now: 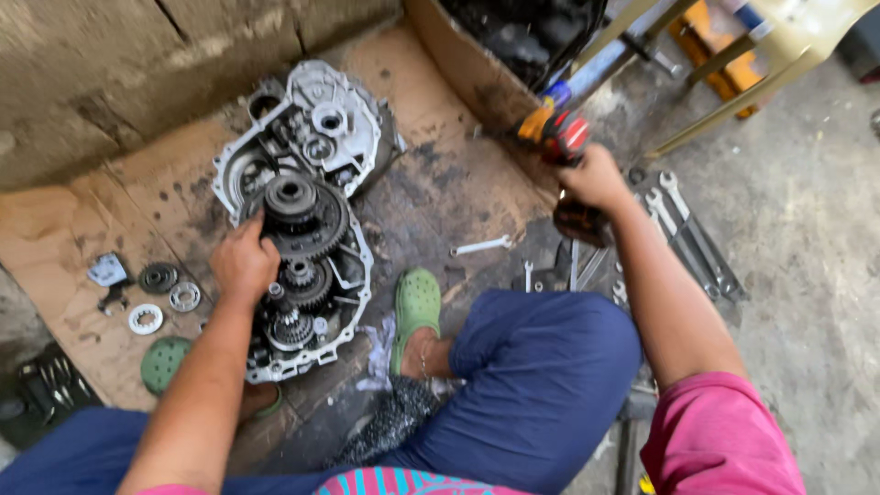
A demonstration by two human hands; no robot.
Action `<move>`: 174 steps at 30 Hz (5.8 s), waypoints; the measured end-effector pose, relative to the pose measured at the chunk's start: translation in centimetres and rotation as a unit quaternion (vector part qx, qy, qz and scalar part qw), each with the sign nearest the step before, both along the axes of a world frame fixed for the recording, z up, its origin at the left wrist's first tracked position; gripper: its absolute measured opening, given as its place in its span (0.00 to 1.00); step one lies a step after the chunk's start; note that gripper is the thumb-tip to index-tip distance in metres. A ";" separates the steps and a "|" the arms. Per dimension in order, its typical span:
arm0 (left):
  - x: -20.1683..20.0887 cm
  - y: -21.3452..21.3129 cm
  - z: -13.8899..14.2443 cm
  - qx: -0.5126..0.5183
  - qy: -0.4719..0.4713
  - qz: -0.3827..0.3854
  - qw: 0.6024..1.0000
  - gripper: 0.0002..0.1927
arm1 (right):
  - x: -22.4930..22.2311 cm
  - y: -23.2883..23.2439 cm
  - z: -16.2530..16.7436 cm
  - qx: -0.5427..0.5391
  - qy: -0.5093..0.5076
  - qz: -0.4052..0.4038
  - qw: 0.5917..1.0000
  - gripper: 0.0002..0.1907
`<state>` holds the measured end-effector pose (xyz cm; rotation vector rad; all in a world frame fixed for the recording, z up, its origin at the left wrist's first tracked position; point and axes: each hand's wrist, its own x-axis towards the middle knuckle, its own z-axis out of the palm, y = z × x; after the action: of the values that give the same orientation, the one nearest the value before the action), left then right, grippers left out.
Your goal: The person uses a cordless impact wrench to tighten bolts on a disassembled engine casing. They repeatedly position and secure internal gears and bearings while seated on the floor.
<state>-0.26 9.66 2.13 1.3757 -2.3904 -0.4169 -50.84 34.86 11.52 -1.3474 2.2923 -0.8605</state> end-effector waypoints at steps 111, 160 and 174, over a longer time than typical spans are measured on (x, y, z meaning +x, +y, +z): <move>9.9 -4.8 21.2 0.151 -0.229 -0.080 0.958 0.27 | 10.7 -1.6 13.0 0.235 0.045 0.033 0.970 0.28; 11.8 -2.7 22.2 0.150 -0.209 -0.108 0.960 0.28 | 22.5 -17.2 24.7 0.343 0.314 0.145 0.873 0.24; 11.2 -2.4 22.2 0.160 -0.212 -0.120 0.957 0.29 | 29.7 -15.2 23.9 0.252 0.411 0.248 0.840 0.31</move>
<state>10.94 7.22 24.31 1.4267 -2.9657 -0.6523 -21.15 19.69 35.46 -2.1263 2.2152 0.5847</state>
